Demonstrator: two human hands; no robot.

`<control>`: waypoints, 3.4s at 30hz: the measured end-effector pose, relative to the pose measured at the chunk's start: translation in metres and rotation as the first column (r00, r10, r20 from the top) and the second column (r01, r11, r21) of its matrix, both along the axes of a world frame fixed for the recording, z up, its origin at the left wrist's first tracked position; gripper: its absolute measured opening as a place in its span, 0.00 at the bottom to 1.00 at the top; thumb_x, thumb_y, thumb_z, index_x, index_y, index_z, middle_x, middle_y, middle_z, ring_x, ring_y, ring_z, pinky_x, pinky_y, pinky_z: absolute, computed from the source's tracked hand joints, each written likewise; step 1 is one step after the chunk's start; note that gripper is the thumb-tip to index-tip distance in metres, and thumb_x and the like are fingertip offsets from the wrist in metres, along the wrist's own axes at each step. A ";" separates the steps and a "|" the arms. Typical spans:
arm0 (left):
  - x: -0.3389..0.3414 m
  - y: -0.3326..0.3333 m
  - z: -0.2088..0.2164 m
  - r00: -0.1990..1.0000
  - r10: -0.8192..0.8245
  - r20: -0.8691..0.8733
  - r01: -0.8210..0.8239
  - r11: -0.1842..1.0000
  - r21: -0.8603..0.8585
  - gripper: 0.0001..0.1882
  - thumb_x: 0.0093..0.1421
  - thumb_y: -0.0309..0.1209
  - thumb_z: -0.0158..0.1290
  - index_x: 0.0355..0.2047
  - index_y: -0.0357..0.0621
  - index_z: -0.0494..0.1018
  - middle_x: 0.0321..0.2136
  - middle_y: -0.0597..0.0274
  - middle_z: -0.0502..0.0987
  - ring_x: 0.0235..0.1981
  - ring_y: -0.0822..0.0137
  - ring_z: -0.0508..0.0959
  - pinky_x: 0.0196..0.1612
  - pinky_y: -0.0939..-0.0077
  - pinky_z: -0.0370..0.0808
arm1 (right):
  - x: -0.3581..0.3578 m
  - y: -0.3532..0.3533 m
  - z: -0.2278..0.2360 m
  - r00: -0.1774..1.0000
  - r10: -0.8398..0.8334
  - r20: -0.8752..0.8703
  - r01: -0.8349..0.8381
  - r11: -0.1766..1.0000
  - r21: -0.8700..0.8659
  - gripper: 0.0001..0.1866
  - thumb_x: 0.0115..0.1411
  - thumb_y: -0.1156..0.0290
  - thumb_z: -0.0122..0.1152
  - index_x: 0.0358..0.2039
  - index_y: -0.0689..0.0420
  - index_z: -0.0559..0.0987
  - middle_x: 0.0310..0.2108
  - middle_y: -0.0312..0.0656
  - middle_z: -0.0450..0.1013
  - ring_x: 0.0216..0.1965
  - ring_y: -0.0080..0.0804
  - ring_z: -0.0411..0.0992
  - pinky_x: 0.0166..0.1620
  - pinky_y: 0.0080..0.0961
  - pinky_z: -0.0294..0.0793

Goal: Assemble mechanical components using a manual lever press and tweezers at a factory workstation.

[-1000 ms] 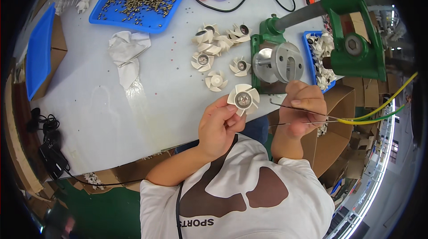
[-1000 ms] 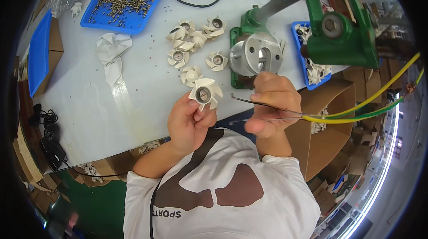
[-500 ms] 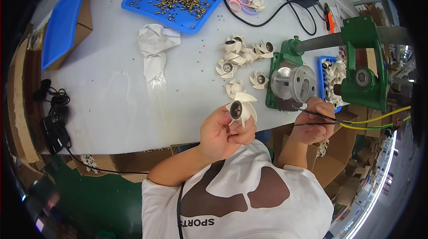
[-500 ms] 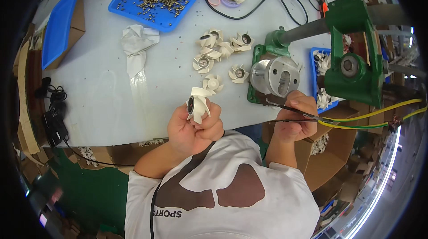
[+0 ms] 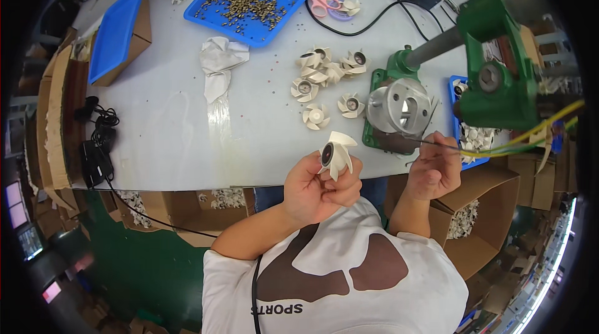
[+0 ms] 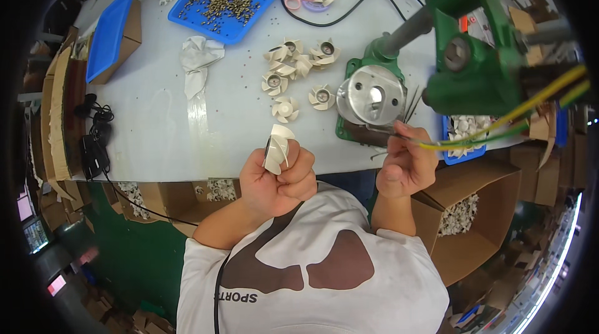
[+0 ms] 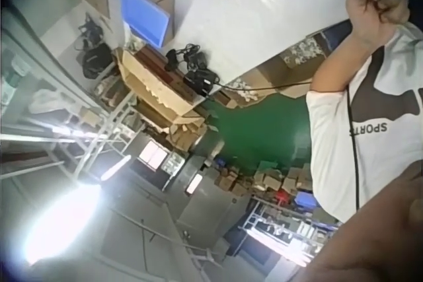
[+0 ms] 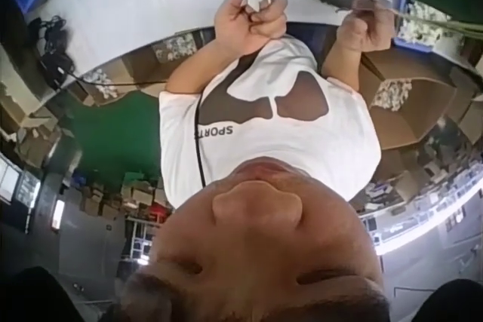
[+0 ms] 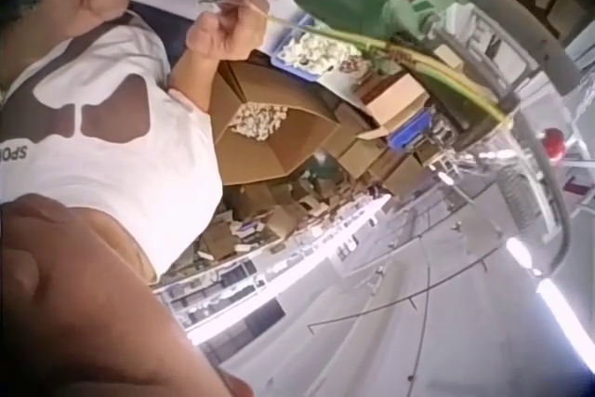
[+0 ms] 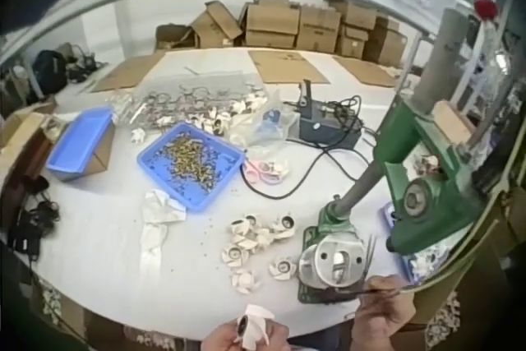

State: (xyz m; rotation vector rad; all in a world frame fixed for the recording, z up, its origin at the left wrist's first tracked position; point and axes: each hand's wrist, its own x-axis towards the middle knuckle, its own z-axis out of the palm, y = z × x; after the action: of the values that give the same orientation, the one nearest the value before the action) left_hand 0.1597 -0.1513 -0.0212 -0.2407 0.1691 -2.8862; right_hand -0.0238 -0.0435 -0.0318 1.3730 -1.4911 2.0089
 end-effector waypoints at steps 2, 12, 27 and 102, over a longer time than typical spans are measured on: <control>0.001 0.006 -0.002 0.954 0.173 0.244 -0.113 0.963 -0.243 0.07 0.63 0.30 0.38 0.28 0.47 0.64 0.22 0.69 0.63 0.18 0.78 0.55 0.22 0.82 0.50 | -0.002 0.012 -0.001 1.000 -0.011 0.023 0.010 0.999 0.041 0.25 0.65 0.52 0.57 0.44 0.66 0.79 0.25 0.40 0.69 0.24 0.26 0.59 0.27 0.20 0.59; 0.002 -0.073 -0.002 0.291 0.932 0.215 0.292 0.127 -0.948 0.10 0.63 0.29 0.46 0.27 0.40 0.72 0.20 0.67 0.69 0.19 0.75 0.62 0.24 0.80 0.60 | -0.013 0.076 -0.030 0.975 -0.200 0.095 0.184 0.971 0.151 0.16 0.62 0.65 0.59 0.42 0.66 0.80 0.21 0.37 0.66 0.20 0.24 0.58 0.25 0.18 0.57; -0.011 -0.090 0.018 0.491 0.853 0.178 0.298 0.027 -0.954 0.12 0.66 0.33 0.50 0.34 0.37 0.77 0.23 0.60 0.74 0.18 0.69 0.66 0.23 0.76 0.65 | -0.025 0.078 -0.057 0.962 -0.271 0.035 0.238 0.896 0.375 0.07 0.55 0.80 0.59 0.35 0.64 0.81 0.19 0.35 0.65 0.17 0.23 0.54 0.22 0.18 0.54; -0.061 -0.049 -0.037 0.631 0.207 -0.747 -0.319 -0.809 -0.494 0.17 0.46 0.36 0.68 0.32 0.39 0.77 0.26 0.62 0.74 0.17 0.69 0.68 0.18 0.80 0.65 | 0.067 0.026 -0.033 0.475 0.226 0.851 -0.452 0.892 0.016 0.13 0.70 0.68 0.53 0.31 0.62 0.78 0.18 0.29 0.64 0.21 0.14 0.57 0.24 0.11 0.56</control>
State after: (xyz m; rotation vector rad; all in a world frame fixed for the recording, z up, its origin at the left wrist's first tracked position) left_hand 0.0988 -0.2001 -0.0579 -0.4696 -2.1681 -0.7605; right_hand 0.0431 -0.0177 -0.0649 0.7835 -1.9824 3.1325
